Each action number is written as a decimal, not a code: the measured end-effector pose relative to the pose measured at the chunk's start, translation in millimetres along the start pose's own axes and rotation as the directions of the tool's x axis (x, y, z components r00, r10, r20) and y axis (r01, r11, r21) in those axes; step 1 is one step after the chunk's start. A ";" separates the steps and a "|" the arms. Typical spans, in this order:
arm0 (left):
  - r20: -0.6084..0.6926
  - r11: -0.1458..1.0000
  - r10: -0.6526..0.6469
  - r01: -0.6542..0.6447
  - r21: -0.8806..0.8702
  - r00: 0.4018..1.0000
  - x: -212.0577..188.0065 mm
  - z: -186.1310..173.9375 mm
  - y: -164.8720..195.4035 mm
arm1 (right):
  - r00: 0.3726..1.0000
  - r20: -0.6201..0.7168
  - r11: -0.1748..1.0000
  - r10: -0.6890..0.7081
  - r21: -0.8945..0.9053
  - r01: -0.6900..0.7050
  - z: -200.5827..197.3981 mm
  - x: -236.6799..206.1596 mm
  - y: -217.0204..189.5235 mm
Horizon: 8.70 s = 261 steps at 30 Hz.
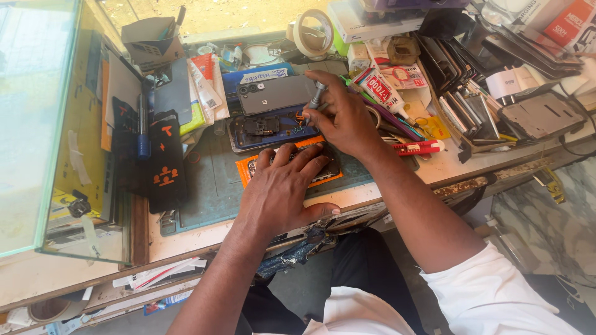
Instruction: The person applies adhesive to the edges of a disassembled smartphone, then places a back cover onto the device. The person uses a screwdriver to tighten screws on the internal components of the phone while it rests on a workbench.
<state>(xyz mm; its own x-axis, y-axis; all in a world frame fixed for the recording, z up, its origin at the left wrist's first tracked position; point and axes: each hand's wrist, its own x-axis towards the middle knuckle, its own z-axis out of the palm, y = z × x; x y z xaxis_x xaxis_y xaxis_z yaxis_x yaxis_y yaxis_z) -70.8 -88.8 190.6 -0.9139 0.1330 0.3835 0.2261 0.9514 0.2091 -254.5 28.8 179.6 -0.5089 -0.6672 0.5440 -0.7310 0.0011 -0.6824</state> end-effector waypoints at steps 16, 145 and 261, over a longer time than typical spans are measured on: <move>-0.012 1.000 -0.007 0.007 -0.016 1.000 -1.9 -0.1 0.6 | 0.980 -0.122 0.903 0.157 0.419 -0.092 -24.3 -51.8 15.1; -0.009 0.999 -0.016 0.016 0.030 1.000 -2.5 -0.1 3.6 | 0.994 -0.102 0.992 0.044 0.124 -0.031 -7.1 -51.8 13.0; -0.016 1.000 -0.007 0.007 0.011 1.000 -2.6 -5.8 1.6 | 0.987 0.117 0.993 -0.113 -0.005 0.115 -23.3 -19.6 -26.8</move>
<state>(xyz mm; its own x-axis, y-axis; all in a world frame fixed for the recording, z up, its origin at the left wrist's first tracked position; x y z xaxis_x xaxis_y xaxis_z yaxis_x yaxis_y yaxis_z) -66.1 -89.3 195.2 -0.9101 0.1219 0.3960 0.2158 0.9553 0.2020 -235.5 59.2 198.5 -0.3662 -0.7455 0.5569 -0.7867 -0.0716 -0.6132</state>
